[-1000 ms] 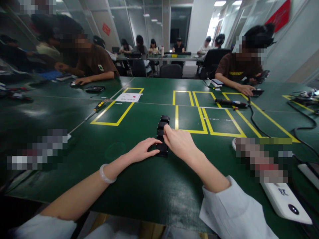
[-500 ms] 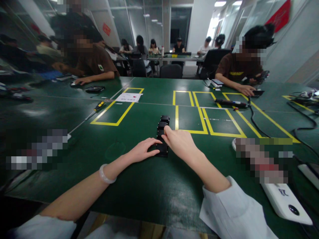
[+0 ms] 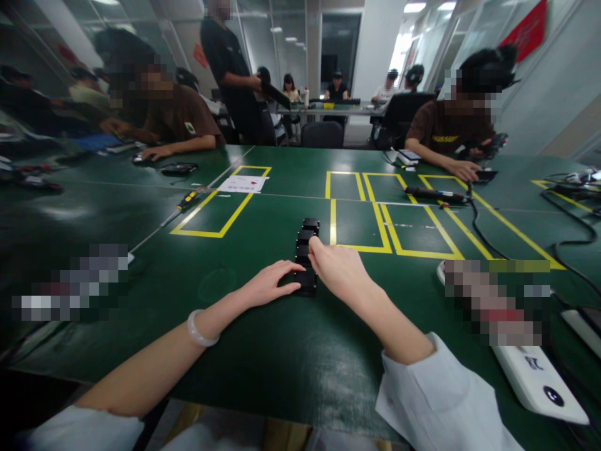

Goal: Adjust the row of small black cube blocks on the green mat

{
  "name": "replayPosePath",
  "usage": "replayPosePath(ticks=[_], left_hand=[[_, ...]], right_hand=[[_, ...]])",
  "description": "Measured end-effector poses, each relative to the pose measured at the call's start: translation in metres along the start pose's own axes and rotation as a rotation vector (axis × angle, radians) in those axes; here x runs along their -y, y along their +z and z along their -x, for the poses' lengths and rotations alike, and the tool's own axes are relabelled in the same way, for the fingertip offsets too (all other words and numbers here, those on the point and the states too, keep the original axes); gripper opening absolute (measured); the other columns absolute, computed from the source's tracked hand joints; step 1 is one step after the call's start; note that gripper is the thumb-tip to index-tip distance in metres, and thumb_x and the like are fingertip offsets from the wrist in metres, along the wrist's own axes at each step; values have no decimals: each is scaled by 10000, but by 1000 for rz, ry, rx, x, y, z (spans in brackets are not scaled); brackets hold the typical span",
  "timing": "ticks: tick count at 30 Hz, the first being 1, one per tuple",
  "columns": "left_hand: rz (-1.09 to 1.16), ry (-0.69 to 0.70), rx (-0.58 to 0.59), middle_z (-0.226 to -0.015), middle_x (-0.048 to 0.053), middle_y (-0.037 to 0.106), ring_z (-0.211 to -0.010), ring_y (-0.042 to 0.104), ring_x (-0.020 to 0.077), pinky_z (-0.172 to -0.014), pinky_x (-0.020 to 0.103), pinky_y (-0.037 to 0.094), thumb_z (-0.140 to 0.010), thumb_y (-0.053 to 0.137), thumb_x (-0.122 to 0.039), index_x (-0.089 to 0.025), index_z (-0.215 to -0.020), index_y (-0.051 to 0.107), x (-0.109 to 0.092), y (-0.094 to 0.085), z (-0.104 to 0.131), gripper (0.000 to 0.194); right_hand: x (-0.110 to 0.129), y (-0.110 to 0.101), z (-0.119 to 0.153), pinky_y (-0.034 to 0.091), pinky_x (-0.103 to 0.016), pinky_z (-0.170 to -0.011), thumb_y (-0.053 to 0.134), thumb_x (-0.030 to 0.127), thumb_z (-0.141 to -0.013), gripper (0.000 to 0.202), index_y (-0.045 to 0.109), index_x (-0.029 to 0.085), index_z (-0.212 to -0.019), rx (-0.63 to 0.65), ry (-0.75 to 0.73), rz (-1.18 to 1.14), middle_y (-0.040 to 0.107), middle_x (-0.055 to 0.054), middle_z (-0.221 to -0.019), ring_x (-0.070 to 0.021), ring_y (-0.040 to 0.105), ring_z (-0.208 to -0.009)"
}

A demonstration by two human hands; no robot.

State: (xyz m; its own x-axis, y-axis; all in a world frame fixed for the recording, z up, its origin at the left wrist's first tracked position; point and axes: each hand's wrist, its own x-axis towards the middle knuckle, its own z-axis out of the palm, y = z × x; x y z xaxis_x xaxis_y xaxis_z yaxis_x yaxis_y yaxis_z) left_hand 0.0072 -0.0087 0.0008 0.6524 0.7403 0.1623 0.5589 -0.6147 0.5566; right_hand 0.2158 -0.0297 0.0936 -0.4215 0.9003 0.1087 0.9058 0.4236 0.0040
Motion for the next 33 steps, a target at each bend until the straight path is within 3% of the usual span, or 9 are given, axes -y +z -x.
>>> replayPosePath(ticks=[4, 10, 18, 23, 33], left_hand=[[-3, -7, 6, -1129, 54, 597, -1039, 551, 222, -904, 349, 435, -915, 516, -408, -241, -1217, 524, 1, 1, -1, 346], [1, -4, 3, -1129, 53, 595, -1029, 552, 216, -896, 341, 436, -919, 512, -399, -237, -1223, 518, 0, 0, 0, 345], [-10, 1, -2, -1123, 52, 601, -1032, 551, 222, -901, 343, 432, -915, 517, -402, -237, -1206, 532, 0, 0, -1, 335], [-5, 0, -3, -1112, 49, 600, -1016, 554, 216, -886, 334, 440, -915, 520, -392, -240, -1210, 525, 0, 0, -1, 332], [-16, 1, 3, -1128, 44, 594, -1034, 548, 216, -901, 338, 434, -916, 524, -390, -242, -1207, 522, 0, 0, 0, 326]], right_hand=[[0, 1, 0, 224, -253, -504, 347, 255, -935, 155, 467, 192, -1010, -34, -24, -43, 674, -31, -813, -149, 590, -622], [1, 0, 0, 224, -256, -509, 332, 346, -961, 215, 484, 196, -984, -1, -7, -19, 677, -37, -775, -164, 601, -640], [0, -2, 1, 227, -260, -518, 351, 253, -934, 160, 458, 190, -1034, -16, -11, -44, 683, -37, -828, -166, 613, -652], [1, -1, 0, 225, -258, -517, 318, 359, -963, 223, 469, 197, -992, -5, -6, -15, 680, -48, -797, -170, 616, -662], [0, -1, 1, 228, -254, -518, 349, 260, -934, 165, 458, 196, -1040, -23, -7, -46, 683, -40, -824, -166, 609, -646]])
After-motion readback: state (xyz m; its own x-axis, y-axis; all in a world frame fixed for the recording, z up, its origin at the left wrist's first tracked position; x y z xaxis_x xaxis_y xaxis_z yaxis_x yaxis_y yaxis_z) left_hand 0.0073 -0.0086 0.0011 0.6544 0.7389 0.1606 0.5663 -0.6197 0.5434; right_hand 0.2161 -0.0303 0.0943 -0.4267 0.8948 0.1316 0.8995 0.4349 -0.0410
